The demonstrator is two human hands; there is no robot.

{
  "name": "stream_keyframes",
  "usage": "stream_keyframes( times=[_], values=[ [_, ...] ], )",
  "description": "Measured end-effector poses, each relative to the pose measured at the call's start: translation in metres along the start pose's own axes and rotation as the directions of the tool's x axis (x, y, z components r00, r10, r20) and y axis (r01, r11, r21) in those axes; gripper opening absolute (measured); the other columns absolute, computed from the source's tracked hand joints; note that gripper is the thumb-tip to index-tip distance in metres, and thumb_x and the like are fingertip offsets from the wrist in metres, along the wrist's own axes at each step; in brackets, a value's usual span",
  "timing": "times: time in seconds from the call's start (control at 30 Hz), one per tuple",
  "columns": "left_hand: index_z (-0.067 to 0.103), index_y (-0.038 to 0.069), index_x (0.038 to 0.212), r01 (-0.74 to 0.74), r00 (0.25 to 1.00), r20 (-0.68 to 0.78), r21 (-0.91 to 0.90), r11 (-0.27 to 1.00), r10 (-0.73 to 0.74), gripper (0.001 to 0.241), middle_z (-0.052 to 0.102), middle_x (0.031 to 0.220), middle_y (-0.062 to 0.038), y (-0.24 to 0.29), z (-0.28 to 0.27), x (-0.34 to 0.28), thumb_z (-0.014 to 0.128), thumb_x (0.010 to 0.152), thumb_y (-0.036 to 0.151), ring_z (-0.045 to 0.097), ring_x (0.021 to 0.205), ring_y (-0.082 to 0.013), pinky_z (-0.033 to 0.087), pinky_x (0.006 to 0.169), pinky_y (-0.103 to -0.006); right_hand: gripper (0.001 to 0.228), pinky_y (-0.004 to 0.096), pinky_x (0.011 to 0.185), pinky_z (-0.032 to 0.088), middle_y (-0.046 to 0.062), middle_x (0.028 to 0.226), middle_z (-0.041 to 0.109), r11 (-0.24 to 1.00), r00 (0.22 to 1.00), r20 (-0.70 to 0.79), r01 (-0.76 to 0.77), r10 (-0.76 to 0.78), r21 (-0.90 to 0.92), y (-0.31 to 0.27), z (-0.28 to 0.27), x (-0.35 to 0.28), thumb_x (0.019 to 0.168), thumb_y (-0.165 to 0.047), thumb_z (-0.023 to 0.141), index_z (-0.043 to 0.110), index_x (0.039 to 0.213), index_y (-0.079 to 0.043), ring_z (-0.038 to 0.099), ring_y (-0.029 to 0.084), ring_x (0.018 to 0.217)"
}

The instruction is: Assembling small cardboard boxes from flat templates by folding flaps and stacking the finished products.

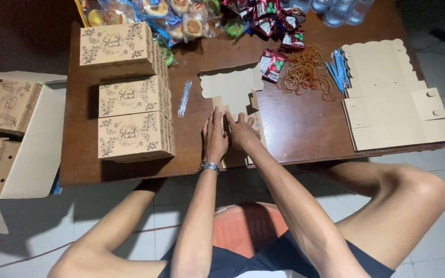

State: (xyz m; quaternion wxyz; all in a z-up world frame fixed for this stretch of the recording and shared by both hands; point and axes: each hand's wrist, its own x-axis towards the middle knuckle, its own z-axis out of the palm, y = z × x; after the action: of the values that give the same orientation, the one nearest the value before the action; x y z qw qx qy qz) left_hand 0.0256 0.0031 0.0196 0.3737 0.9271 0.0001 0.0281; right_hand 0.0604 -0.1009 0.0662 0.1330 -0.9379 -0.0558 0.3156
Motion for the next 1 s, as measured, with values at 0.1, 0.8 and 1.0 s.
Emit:
stream_keyframes(
  times=[0.1,0.8,1.0],
  values=[
    [0.025,0.006,0.16,0.001,0.999,0.037,0.053,0.999,-0.003,0.088,0.053,0.151,-0.015,-0.004,0.0,0.001,0.066,0.083,-0.007,0.029,0.154,-0.0277,0.021,0.125,-0.046,0.125,0.08,0.077,0.05,0.02,0.144,0.026,0.999,0.999,0.022,-0.04,0.04,0.003,0.012,0.017,0.039,0.064,0.009,0.086,0.018,0.164,-0.024,0.028,0.049,0.127],
    [0.047,0.003,0.152,-0.106,0.993,-0.005,0.467,0.878,0.122,0.057,0.048,0.157,-0.013,-0.022,0.007,0.042,0.05,0.099,0.024,0.027,0.154,-0.0311,0.015,0.122,-0.0552,0.126,0.082,0.08,0.047,0.021,0.145,0.025,0.998,0.996,0.069,-0.059,0.057,0.015,0.004,0.004,0.029,0.057,0.02,0.08,0.024,0.163,-0.018,0.027,0.051,0.131],
    [0.043,0.006,0.155,-0.11,0.992,0.004,0.479,0.871,0.124,0.059,0.044,0.16,-0.011,-0.041,0.021,0.053,0.049,0.1,0.027,0.026,0.154,-0.0293,0.014,0.123,-0.0548,0.112,0.086,0.074,0.046,0.024,0.146,0.024,0.995,0.994,0.065,-0.085,0.082,0.05,0.0,0.002,0.029,0.069,0.02,0.072,0.026,0.162,-0.02,0.026,0.052,0.129]
  ],
)
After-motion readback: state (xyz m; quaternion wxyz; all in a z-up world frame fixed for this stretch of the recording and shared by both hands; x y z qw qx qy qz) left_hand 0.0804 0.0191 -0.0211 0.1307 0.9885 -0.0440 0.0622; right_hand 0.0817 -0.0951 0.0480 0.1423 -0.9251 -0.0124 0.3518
